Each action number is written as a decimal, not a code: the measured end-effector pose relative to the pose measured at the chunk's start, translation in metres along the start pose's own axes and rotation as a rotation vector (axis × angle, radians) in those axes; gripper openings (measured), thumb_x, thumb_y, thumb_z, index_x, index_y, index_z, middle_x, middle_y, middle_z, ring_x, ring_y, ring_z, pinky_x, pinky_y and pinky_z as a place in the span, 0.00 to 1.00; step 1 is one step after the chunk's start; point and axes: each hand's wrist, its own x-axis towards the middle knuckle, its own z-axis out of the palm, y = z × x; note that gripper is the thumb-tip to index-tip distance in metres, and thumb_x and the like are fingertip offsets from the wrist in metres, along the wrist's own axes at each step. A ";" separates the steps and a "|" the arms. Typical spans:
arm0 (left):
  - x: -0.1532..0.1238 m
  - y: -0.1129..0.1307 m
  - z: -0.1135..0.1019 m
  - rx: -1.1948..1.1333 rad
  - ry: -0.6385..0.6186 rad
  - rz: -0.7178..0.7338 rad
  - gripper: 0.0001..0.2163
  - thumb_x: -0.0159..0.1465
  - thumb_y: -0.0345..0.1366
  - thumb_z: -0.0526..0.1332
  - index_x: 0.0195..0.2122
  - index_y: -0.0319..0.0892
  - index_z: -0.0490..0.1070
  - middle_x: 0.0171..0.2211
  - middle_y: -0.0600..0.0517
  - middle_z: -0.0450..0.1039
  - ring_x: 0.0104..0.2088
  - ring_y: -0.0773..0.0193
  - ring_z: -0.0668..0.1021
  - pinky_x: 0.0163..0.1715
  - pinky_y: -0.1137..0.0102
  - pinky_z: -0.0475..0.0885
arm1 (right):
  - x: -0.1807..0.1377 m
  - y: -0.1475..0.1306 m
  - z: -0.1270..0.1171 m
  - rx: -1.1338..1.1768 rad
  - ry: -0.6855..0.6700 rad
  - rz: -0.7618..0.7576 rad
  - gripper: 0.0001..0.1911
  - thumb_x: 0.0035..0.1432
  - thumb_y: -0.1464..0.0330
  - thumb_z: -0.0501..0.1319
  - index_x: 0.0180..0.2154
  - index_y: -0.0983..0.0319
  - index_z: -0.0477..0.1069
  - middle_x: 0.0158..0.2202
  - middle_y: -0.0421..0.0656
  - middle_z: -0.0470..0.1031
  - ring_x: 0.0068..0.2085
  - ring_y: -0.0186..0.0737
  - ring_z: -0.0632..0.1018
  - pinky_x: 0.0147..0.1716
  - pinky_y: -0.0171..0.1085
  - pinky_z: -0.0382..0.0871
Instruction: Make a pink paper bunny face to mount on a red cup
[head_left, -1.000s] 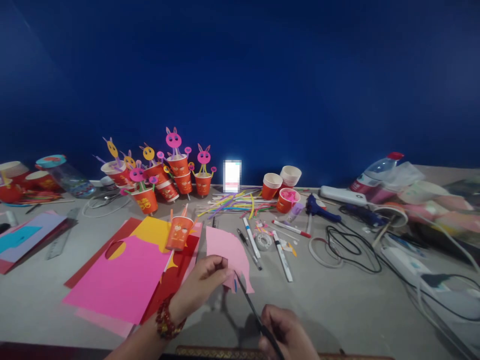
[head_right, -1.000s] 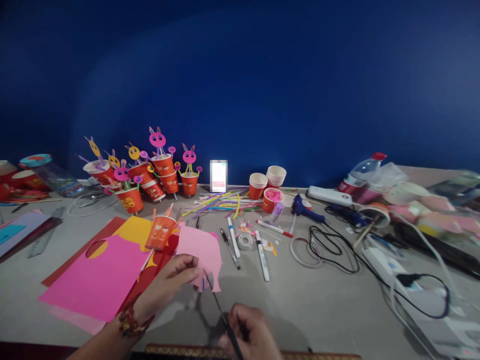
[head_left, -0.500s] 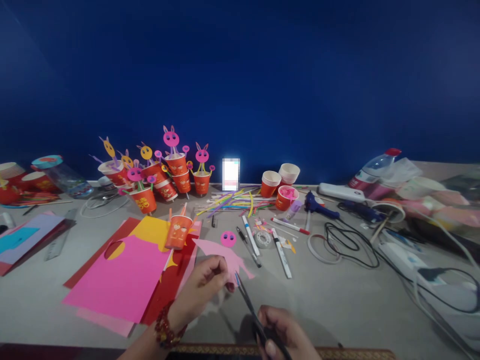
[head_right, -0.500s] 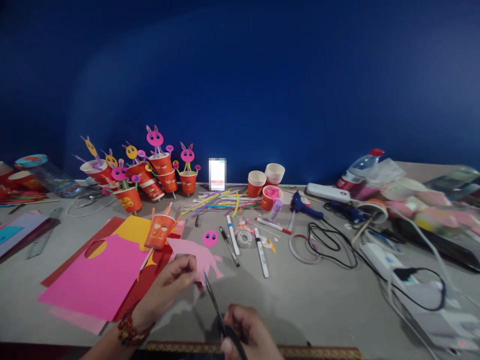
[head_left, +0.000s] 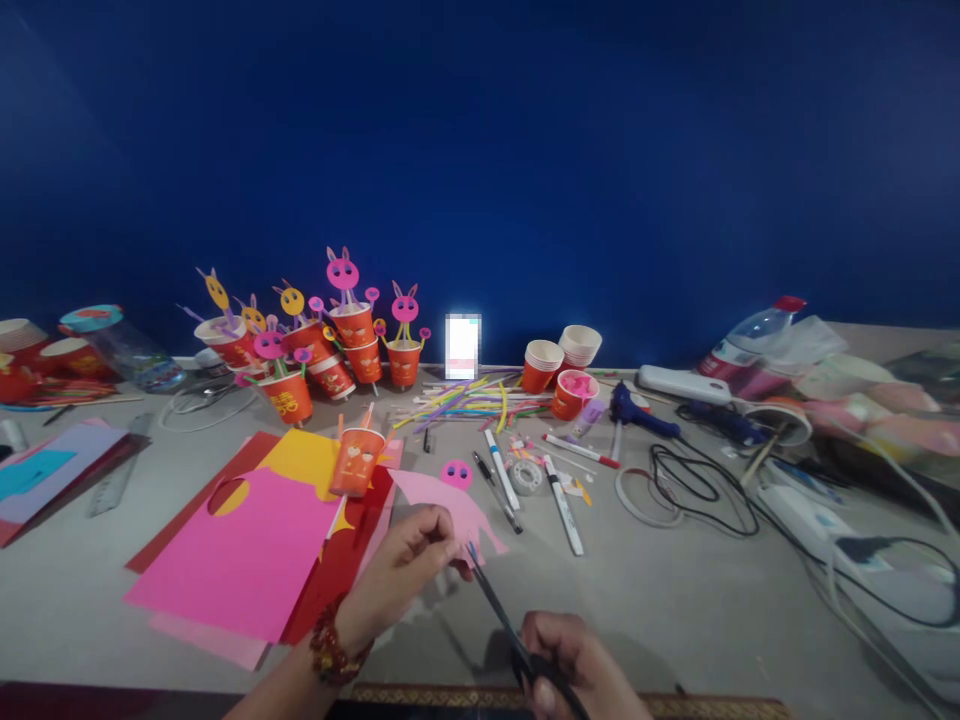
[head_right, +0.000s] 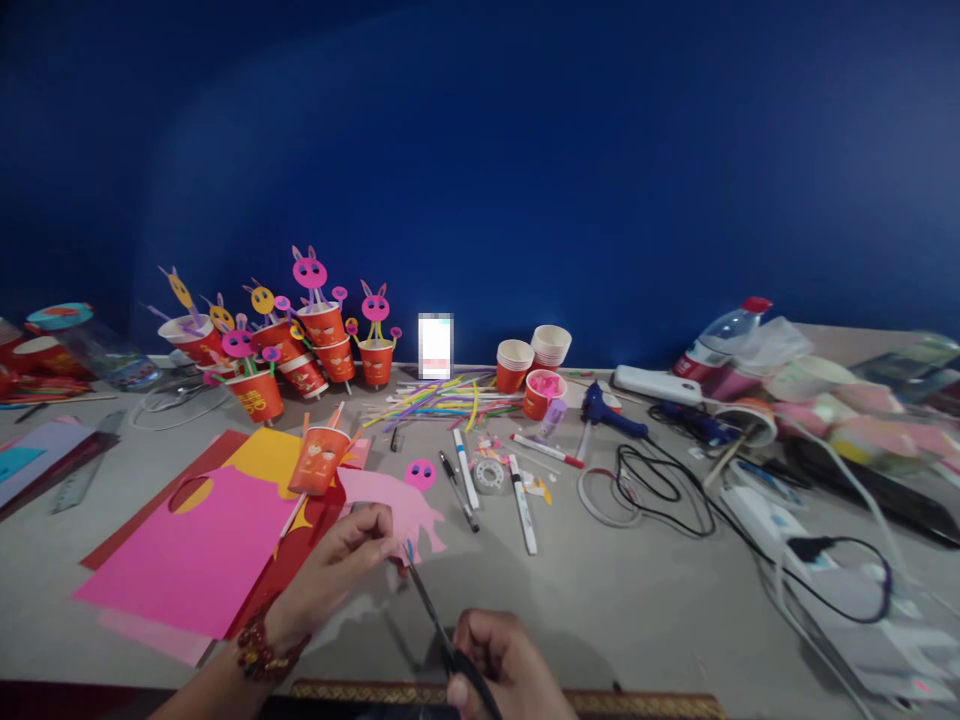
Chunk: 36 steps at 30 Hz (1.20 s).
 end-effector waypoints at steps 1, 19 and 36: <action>0.000 0.001 0.000 -0.016 -0.007 0.000 0.11 0.62 0.39 0.62 0.26 0.41 0.66 0.27 0.53 0.70 0.29 0.64 0.76 0.34 0.70 0.68 | 0.000 0.000 0.000 0.003 -0.002 0.001 0.35 0.38 0.36 0.64 0.24 0.59 0.56 0.16 0.32 0.59 0.16 0.27 0.63 0.16 0.27 0.51; 0.002 -0.001 -0.005 -0.077 -0.047 -0.039 0.10 0.63 0.36 0.62 0.26 0.41 0.65 0.28 0.53 0.70 0.30 0.63 0.78 0.34 0.69 0.70 | 0.001 -0.001 -0.001 0.018 -0.009 0.020 0.35 0.38 0.37 0.65 0.23 0.59 0.56 0.16 0.31 0.58 0.15 0.26 0.63 0.15 0.27 0.50; 0.003 -0.002 -0.004 -0.104 -0.054 -0.011 0.09 0.62 0.35 0.62 0.26 0.41 0.65 0.28 0.52 0.73 0.29 0.64 0.78 0.33 0.70 0.70 | 0.005 0.006 -0.005 0.044 -0.017 0.005 0.34 0.38 0.38 0.66 0.23 0.59 0.56 0.15 0.30 0.57 0.15 0.25 0.63 0.14 0.26 0.51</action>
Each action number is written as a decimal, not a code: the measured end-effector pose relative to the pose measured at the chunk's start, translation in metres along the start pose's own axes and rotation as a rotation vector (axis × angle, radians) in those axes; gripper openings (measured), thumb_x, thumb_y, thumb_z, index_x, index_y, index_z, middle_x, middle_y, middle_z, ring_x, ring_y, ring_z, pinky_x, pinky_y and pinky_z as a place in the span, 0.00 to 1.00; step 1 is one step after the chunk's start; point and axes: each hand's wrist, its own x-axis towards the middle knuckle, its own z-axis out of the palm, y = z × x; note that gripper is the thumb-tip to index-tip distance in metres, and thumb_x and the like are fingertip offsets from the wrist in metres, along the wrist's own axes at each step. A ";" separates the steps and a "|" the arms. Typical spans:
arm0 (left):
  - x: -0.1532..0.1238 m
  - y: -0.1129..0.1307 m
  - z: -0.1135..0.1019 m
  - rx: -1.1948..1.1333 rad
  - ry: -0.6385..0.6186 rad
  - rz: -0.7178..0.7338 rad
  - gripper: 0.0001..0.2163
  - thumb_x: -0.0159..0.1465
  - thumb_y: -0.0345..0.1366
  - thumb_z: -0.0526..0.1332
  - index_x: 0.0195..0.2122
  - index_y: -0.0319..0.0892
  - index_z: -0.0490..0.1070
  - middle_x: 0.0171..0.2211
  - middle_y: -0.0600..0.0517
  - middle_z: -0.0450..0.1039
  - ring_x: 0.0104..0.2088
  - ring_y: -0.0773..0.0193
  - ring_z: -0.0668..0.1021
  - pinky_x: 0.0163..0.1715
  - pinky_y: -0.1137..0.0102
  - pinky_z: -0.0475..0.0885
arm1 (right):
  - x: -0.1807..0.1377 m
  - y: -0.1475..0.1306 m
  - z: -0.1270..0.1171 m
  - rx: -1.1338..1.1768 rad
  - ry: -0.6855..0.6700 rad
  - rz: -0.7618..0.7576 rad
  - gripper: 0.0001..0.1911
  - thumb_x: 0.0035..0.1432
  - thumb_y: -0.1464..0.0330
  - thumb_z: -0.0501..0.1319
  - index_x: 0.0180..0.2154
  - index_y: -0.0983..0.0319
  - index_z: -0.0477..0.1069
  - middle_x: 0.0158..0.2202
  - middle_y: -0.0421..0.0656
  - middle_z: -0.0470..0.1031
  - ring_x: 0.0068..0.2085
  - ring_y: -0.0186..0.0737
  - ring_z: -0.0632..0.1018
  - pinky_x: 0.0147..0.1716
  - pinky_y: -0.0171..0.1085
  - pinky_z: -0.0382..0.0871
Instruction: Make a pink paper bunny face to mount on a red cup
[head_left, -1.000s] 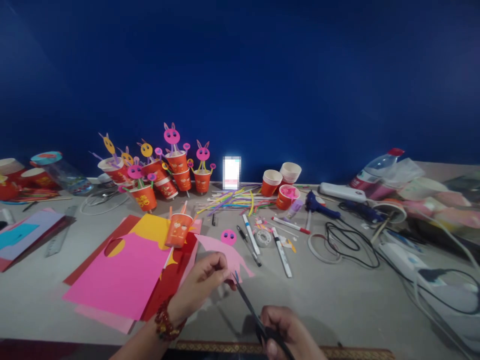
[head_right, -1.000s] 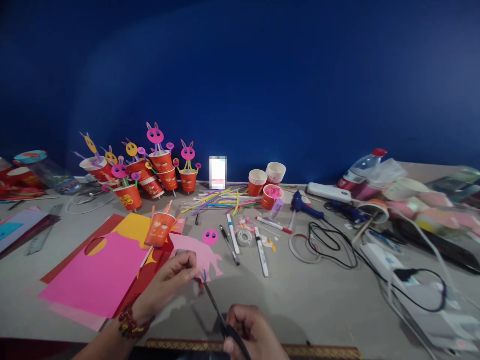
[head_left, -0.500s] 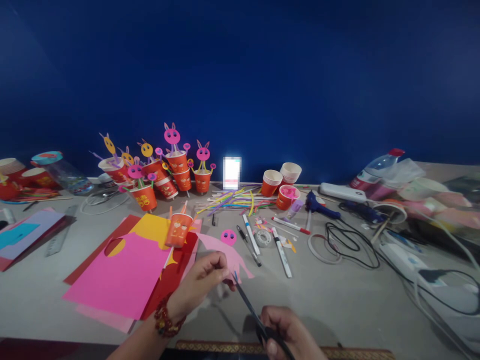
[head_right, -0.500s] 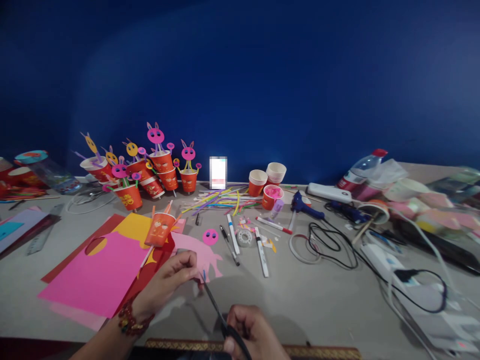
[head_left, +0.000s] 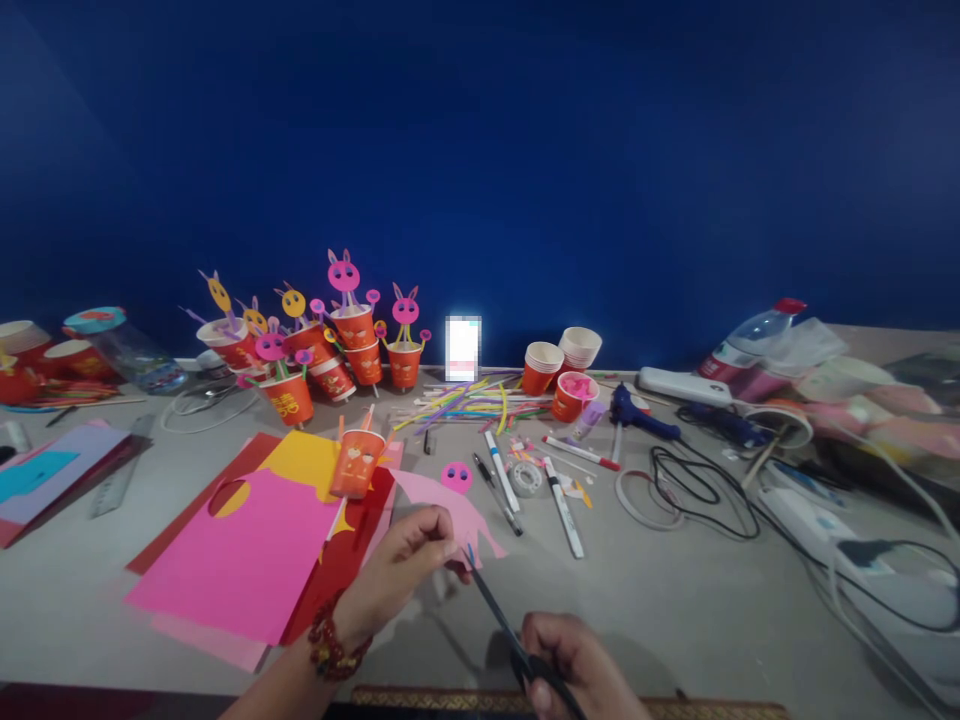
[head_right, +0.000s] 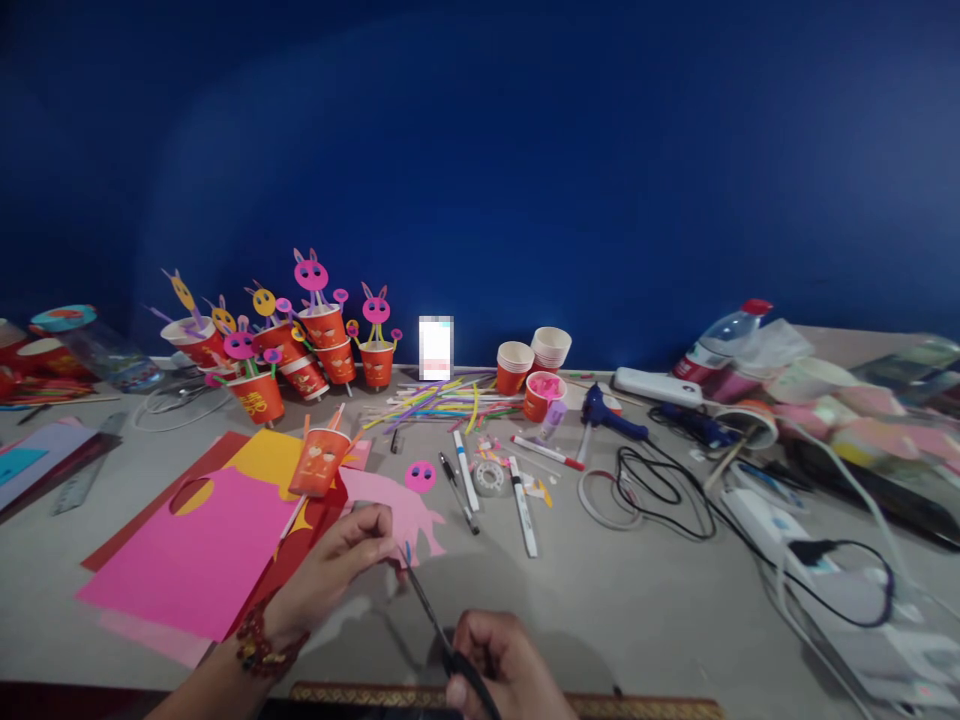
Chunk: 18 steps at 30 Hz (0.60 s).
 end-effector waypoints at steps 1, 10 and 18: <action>0.000 0.000 0.000 0.007 -0.001 0.005 0.09 0.62 0.35 0.62 0.26 0.41 0.65 0.28 0.52 0.73 0.29 0.64 0.78 0.33 0.70 0.70 | 0.000 0.001 0.000 -0.002 0.006 0.005 0.35 0.37 0.38 0.66 0.22 0.59 0.56 0.15 0.30 0.57 0.15 0.25 0.62 0.14 0.26 0.51; -0.003 -0.011 -0.003 0.076 0.060 0.034 0.08 0.63 0.34 0.61 0.27 0.41 0.67 0.28 0.53 0.72 0.31 0.64 0.76 0.36 0.71 0.69 | 0.002 0.016 -0.002 -0.035 0.030 -0.027 0.35 0.37 0.37 0.66 0.23 0.58 0.55 0.17 0.30 0.55 0.16 0.25 0.59 0.15 0.26 0.52; -0.006 -0.010 0.009 0.111 0.138 0.082 0.10 0.63 0.38 0.62 0.26 0.41 0.69 0.27 0.52 0.74 0.32 0.63 0.76 0.37 0.70 0.70 | 0.002 0.002 0.006 -0.005 0.035 -0.020 0.37 0.35 0.35 0.65 0.23 0.59 0.54 0.16 0.30 0.56 0.18 0.25 0.57 0.17 0.27 0.50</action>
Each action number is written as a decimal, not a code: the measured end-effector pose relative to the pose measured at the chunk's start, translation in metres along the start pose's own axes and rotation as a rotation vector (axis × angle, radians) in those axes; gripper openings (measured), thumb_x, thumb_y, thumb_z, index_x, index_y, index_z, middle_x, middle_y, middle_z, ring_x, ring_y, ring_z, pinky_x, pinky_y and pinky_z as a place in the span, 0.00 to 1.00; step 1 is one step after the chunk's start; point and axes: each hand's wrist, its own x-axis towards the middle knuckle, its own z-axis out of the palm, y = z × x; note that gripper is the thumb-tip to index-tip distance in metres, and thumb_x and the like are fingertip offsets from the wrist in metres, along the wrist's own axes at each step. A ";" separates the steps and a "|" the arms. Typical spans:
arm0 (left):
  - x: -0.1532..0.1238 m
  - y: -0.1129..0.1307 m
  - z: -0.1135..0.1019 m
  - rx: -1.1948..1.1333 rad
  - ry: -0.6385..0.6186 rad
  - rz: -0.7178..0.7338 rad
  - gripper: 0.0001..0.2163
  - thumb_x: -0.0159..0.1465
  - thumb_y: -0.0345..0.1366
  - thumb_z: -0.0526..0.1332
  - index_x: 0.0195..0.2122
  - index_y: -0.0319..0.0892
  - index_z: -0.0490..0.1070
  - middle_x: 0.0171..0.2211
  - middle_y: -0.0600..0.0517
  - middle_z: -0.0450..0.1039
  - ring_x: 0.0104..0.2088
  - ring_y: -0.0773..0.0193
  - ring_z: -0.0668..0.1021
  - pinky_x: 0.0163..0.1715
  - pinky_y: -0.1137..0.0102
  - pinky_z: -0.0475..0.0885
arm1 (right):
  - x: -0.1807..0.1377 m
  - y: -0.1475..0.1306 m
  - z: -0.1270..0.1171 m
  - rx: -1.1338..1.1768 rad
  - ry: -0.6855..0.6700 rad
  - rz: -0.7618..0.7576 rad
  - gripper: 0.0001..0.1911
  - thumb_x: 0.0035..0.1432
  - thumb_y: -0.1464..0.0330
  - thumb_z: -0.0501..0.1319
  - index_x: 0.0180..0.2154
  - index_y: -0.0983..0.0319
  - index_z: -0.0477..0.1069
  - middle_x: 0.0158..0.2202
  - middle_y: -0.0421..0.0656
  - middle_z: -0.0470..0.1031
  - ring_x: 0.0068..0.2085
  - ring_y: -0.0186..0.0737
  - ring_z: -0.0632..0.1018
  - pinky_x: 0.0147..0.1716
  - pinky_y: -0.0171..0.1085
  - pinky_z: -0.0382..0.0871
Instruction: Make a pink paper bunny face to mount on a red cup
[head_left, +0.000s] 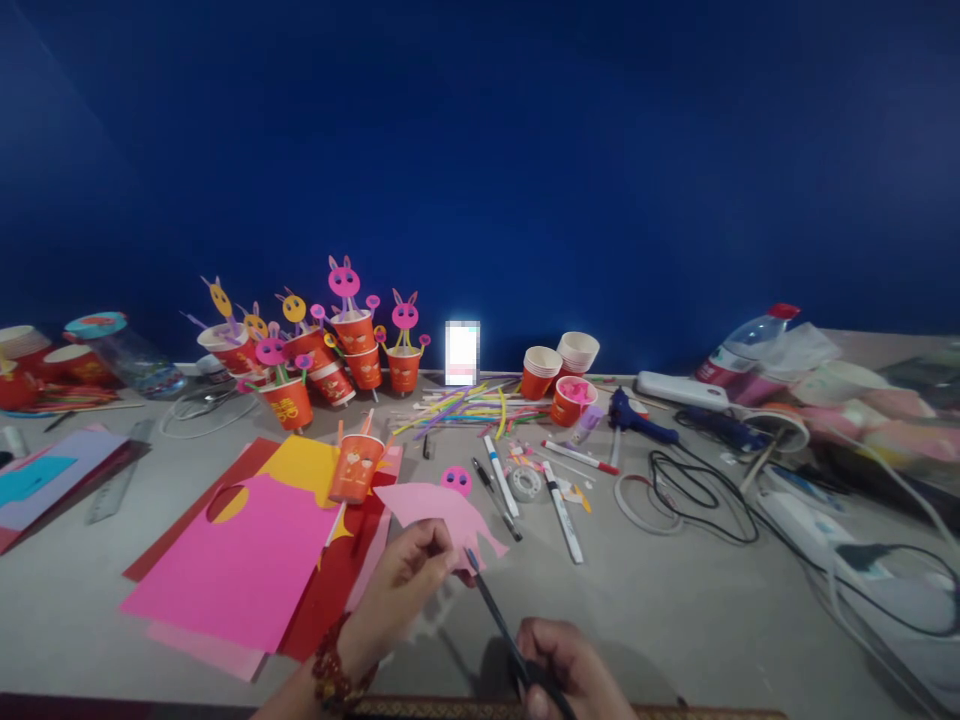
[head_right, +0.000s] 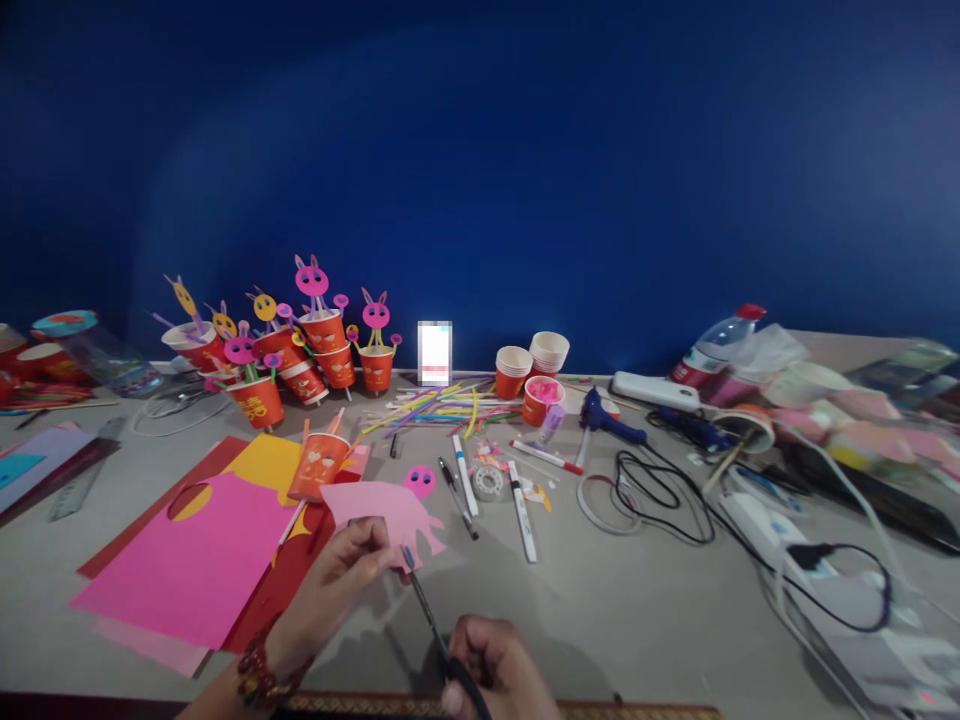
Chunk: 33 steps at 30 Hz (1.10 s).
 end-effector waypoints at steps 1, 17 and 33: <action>0.000 0.001 0.002 0.000 0.014 0.005 0.10 0.62 0.39 0.63 0.26 0.41 0.70 0.27 0.52 0.74 0.32 0.63 0.76 0.37 0.70 0.70 | 0.000 -0.002 0.001 0.007 0.003 0.006 0.37 0.35 0.35 0.65 0.23 0.59 0.54 0.17 0.30 0.56 0.18 0.25 0.57 0.17 0.27 0.50; -0.002 0.001 0.003 -0.061 -0.015 -0.013 0.12 0.62 0.40 0.63 0.25 0.41 0.67 0.27 0.52 0.73 0.31 0.63 0.75 0.36 0.70 0.69 | 0.000 0.002 -0.001 -0.136 0.013 -0.120 0.34 0.43 0.36 0.61 0.23 0.59 0.55 0.17 0.33 0.57 0.20 0.27 0.56 0.19 0.29 0.51; -0.009 -0.003 0.011 0.033 0.034 0.089 0.10 0.64 0.40 0.62 0.28 0.41 0.69 0.27 0.52 0.72 0.32 0.63 0.75 0.36 0.71 0.68 | 0.000 0.016 0.004 -0.016 0.029 -0.132 0.34 0.43 0.36 0.62 0.26 0.59 0.56 0.19 0.33 0.59 0.19 0.26 0.56 0.20 0.29 0.51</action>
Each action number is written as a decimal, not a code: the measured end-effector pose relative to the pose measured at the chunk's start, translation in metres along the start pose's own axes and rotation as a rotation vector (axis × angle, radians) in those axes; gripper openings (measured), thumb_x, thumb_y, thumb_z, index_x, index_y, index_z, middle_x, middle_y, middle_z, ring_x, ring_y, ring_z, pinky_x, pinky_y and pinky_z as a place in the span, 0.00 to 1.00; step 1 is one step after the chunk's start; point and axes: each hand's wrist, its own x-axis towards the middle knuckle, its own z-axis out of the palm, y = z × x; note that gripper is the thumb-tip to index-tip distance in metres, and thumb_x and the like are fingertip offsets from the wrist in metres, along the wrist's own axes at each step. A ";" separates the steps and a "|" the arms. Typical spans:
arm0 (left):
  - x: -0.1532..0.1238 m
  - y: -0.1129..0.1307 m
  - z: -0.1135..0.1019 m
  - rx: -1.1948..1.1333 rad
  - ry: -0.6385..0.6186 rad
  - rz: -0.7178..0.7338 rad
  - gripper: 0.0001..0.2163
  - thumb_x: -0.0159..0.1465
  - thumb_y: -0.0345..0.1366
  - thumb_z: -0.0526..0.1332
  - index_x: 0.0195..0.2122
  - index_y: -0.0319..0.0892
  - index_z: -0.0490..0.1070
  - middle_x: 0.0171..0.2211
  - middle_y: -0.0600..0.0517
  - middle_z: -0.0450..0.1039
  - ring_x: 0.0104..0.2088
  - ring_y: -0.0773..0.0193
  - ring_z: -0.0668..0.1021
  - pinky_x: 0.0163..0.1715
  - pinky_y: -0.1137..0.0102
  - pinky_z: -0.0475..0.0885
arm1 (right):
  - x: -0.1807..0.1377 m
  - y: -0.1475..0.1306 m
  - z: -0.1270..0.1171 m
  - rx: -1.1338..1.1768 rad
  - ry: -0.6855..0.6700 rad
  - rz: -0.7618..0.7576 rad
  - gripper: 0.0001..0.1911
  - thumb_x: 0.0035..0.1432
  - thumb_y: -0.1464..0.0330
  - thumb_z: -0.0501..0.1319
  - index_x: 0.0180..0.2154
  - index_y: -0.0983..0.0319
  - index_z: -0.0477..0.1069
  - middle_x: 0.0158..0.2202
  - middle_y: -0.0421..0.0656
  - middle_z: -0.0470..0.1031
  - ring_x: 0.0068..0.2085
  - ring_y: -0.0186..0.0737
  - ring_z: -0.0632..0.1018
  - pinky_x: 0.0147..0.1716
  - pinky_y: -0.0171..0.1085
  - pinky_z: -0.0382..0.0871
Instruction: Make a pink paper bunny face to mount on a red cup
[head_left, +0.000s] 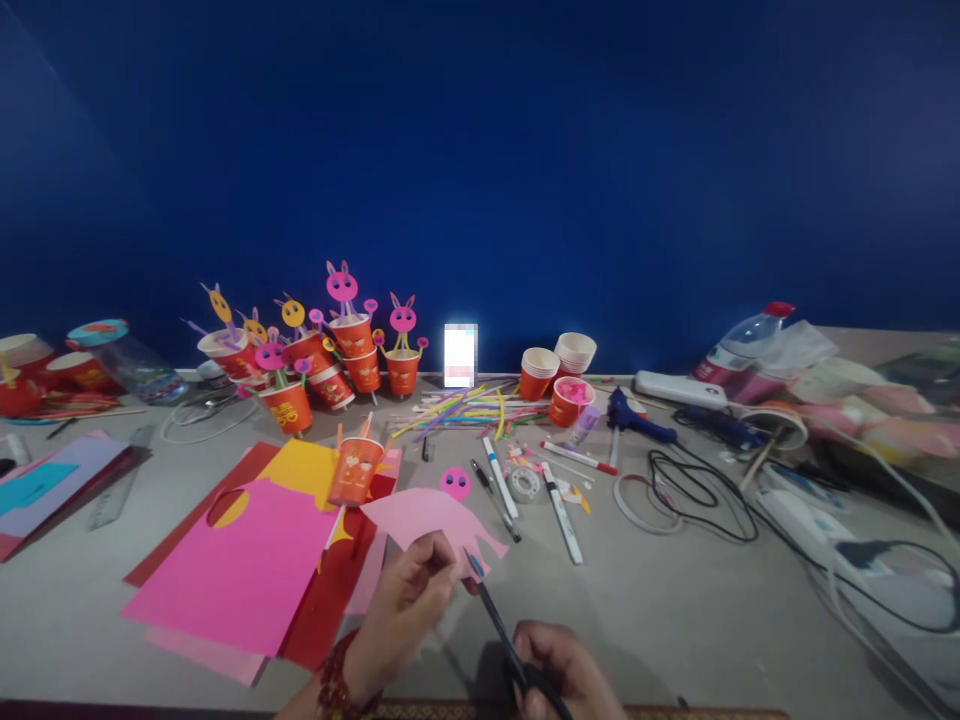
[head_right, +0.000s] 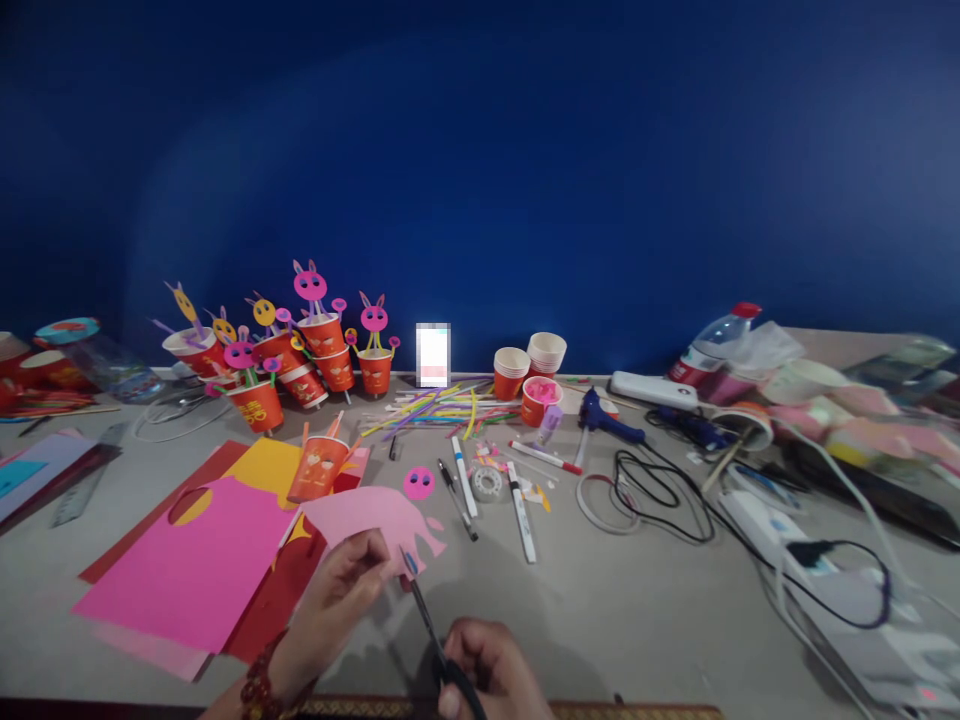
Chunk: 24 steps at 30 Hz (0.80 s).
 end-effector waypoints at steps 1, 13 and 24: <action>0.000 0.000 0.001 -0.004 0.003 0.006 0.10 0.64 0.41 0.62 0.28 0.41 0.69 0.27 0.52 0.72 0.32 0.63 0.75 0.37 0.71 0.68 | 0.000 0.000 -0.001 0.009 -0.017 0.000 0.34 0.43 0.36 0.62 0.26 0.59 0.56 0.19 0.33 0.59 0.19 0.26 0.57 0.19 0.29 0.51; -0.001 0.000 0.002 -0.009 0.019 0.002 0.12 0.64 0.43 0.62 0.27 0.42 0.69 0.27 0.51 0.73 0.32 0.61 0.75 0.37 0.70 0.68 | 0.000 0.006 0.003 0.031 0.024 -0.007 0.33 0.43 0.37 0.63 0.26 0.59 0.57 0.18 0.32 0.57 0.18 0.26 0.56 0.19 0.28 0.51; -0.004 -0.012 0.003 0.007 0.014 0.007 0.13 0.65 0.45 0.60 0.27 0.42 0.66 0.27 0.52 0.68 0.32 0.61 0.70 0.36 0.69 0.66 | 0.002 -0.008 0.003 0.035 -0.038 0.005 0.33 0.43 0.37 0.63 0.25 0.59 0.57 0.18 0.33 0.59 0.19 0.27 0.57 0.19 0.28 0.52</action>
